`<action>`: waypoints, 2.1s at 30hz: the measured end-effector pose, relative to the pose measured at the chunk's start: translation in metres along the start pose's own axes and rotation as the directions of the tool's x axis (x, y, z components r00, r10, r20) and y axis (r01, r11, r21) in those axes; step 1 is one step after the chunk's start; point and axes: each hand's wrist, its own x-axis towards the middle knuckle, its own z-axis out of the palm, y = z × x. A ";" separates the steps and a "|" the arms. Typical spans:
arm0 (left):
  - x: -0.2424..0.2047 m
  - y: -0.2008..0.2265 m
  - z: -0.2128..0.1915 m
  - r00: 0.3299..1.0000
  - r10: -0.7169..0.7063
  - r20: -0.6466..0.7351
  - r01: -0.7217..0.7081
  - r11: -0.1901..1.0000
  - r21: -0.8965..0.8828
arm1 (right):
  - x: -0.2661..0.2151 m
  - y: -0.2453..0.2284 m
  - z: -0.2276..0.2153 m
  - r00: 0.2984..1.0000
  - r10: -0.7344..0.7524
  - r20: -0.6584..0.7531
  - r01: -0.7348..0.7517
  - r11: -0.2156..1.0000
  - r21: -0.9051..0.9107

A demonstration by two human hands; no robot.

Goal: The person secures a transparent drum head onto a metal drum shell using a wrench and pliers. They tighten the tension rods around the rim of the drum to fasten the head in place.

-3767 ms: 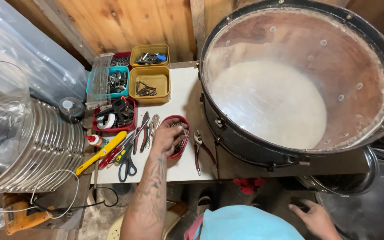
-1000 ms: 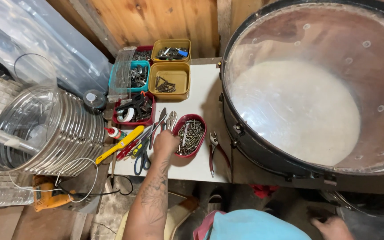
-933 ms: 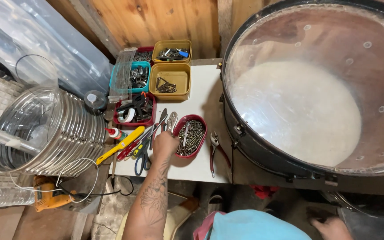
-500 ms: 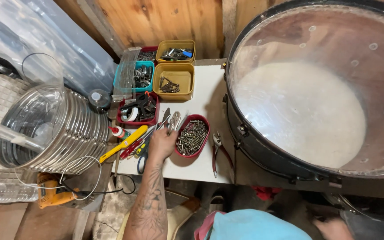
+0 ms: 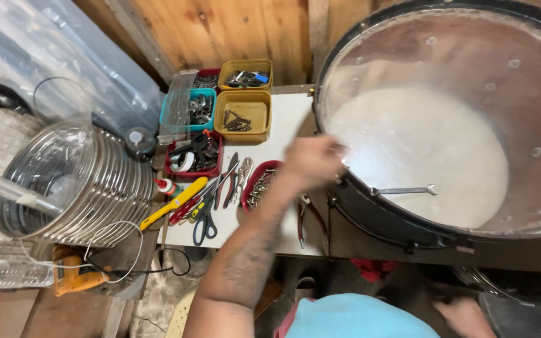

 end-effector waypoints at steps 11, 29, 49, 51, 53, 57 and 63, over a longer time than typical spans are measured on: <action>0.058 -0.289 0.096 0.985 -0.134 -0.110 0.173 0.784 0.596 | -0.106 -0.048 -0.059 0.923 0.385 0.023 -0.375 0.882 0.284; 0.041 -0.307 0.120 0.610 0.386 -0.692 0.061 0.848 0.527 | -0.071 -0.141 -0.087 0.512 -0.020 -0.859 0.540 0.784 0.304; -0.083 -0.001 0.211 0.979 -0.203 -0.018 0.204 0.968 0.150 | -0.103 -0.175 -0.144 0.956 -0.067 -0.286 0.203 0.853 0.481; -0.078 0.027 0.226 0.995 0.025 0.101 -0.060 0.929 0.365 | -0.098 -0.167 -0.142 0.965 -0.091 -0.246 0.201 0.859 0.471; -0.054 0.021 0.258 0.996 0.068 0.062 -0.087 0.923 0.374 | -0.078 -0.152 -0.130 0.960 -0.101 -0.260 0.210 0.875 0.436; -0.051 0.044 0.266 0.992 0.107 -0.074 -0.074 0.933 0.354 | -0.080 -0.136 -0.131 0.949 -0.123 -0.289 0.240 0.878 0.414; -0.051 0.045 0.281 0.985 0.091 -0.148 -0.023 0.913 0.407 | -0.062 -0.109 -0.130 0.948 -0.133 -0.289 0.244 0.886 0.394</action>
